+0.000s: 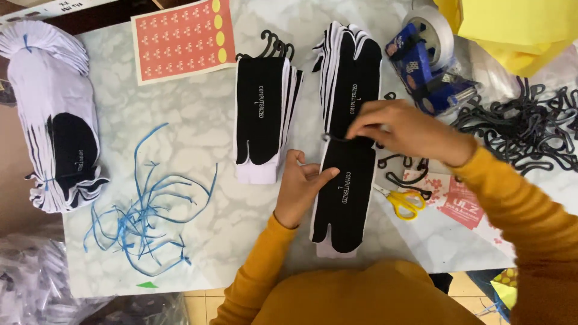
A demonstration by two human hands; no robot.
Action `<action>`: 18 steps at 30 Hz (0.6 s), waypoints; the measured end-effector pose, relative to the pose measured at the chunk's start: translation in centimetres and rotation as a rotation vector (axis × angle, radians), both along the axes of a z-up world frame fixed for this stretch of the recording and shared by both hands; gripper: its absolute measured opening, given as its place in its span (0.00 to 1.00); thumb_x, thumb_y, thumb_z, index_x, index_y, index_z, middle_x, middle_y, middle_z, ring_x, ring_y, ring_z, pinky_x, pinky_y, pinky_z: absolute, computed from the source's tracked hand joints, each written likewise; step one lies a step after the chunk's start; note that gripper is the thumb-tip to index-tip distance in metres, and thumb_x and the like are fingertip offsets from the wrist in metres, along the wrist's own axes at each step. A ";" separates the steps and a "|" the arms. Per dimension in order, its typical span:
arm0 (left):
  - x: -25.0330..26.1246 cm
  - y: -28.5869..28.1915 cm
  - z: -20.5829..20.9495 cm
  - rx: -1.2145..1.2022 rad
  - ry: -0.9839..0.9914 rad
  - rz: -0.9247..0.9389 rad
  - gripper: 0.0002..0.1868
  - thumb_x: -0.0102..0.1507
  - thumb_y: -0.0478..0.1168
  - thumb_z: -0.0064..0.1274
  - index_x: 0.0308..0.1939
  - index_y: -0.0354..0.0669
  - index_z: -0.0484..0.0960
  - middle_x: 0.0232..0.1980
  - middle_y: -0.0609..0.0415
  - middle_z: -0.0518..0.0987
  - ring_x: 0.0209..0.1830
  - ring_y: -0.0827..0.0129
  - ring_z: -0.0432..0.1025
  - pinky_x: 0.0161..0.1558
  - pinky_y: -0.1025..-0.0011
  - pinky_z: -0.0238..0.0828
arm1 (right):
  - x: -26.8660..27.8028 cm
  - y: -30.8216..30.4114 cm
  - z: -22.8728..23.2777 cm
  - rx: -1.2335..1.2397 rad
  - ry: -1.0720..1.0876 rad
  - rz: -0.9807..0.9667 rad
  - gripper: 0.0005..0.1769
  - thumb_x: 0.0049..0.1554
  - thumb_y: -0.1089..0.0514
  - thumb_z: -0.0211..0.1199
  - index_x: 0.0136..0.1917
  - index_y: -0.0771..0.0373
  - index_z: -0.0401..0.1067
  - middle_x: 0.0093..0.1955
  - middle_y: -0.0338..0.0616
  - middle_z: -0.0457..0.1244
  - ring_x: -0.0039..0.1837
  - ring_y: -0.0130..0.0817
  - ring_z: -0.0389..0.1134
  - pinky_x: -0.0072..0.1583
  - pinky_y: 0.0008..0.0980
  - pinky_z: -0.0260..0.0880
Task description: Packaging socks by attaching hangers, applying stickers, and wrapping them with paper bands
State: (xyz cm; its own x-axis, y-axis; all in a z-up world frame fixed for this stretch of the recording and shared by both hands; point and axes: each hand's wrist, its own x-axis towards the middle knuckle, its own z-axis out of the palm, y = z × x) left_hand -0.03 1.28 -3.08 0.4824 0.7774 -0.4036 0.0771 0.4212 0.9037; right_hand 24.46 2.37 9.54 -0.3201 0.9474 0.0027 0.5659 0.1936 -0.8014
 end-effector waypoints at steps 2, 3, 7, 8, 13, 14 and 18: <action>-0.1 0.1 0.3 -0.029 -0.028 -0.018 0.35 0.60 0.45 0.69 0.49 0.48 0.53 0.34 0.57 0.80 0.29 0.82 0.71 0.32 0.89 0.67 | 0.9 -0.6 0.2 -0.052 -0.066 -0.013 0.06 0.59 0.66 0.61 0.47 0.63 0.79 0.43 0.55 0.70 0.45 0.56 0.72 0.47 0.49 0.73; -0.1 0.2 1.2 0.004 0.010 -0.035 0.34 0.59 0.44 0.70 0.49 0.48 0.55 0.34 0.56 0.80 0.30 0.79 0.72 0.32 0.86 0.69 | 1.0 -0.7 -0.1 -0.072 -0.073 -0.023 0.07 0.60 0.66 0.61 0.47 0.60 0.79 0.44 0.50 0.71 0.45 0.52 0.73 0.46 0.46 0.74; -1.8 0.1 4.9 0.654 0.240 -0.126 0.37 0.50 0.52 0.75 0.60 0.51 0.77 0.49 0.58 0.72 0.31 0.75 0.62 0.32 0.77 0.63 | 1.5 0.5 2.3 -0.335 -0.185 0.019 0.10 0.61 0.58 0.60 0.50 0.51 0.82 0.52 0.31 0.74 0.35 0.25 0.79 0.42 0.26 0.71; -2.5 -0.1 5.3 0.655 0.243 -0.121 0.37 0.50 0.52 0.75 0.60 0.51 0.77 0.49 0.58 0.72 0.31 0.75 0.62 0.32 0.77 0.63 | 1.4 1.4 3.8 -0.333 -0.185 0.025 0.10 0.61 0.58 0.60 0.50 0.51 0.82 0.52 0.31 0.74 0.35 0.25 0.79 0.42 0.26 0.71; -8.3 -1.6 4.2 0.362 0.070 -0.221 0.06 0.72 0.38 0.45 0.50 0.45 0.76 0.31 0.60 0.74 0.26 0.76 0.69 0.28 0.76 0.68 | -0.9 7.4 10.7 -0.183 -0.213 0.023 0.12 0.65 0.63 0.55 0.52 0.56 0.80 0.55 0.37 0.74 0.38 0.30 0.79 0.41 0.27 0.74; -8.6 -0.2 5.7 0.364 0.073 -0.213 0.06 0.72 0.38 0.45 0.50 0.45 0.76 0.31 0.60 0.74 0.26 0.76 0.69 0.28 0.76 0.68 | -1.5 9.7 9.0 -0.180 -0.213 0.031 0.12 0.65 0.63 0.55 0.52 0.56 0.80 0.55 0.37 0.74 0.38 0.30 0.79 0.41 0.27 0.74; -9.7 3.9 6.3 0.679 0.596 0.240 0.13 0.75 0.43 0.37 0.42 0.41 0.74 0.32 0.43 0.75 0.33 0.49 0.68 0.40 0.55 0.62 | -4.7 17.8 1.3 -0.002 -0.092 0.059 0.12 0.71 0.64 0.47 0.54 0.58 0.73 0.53 0.39 0.67 0.48 0.31 0.67 0.48 0.32 0.70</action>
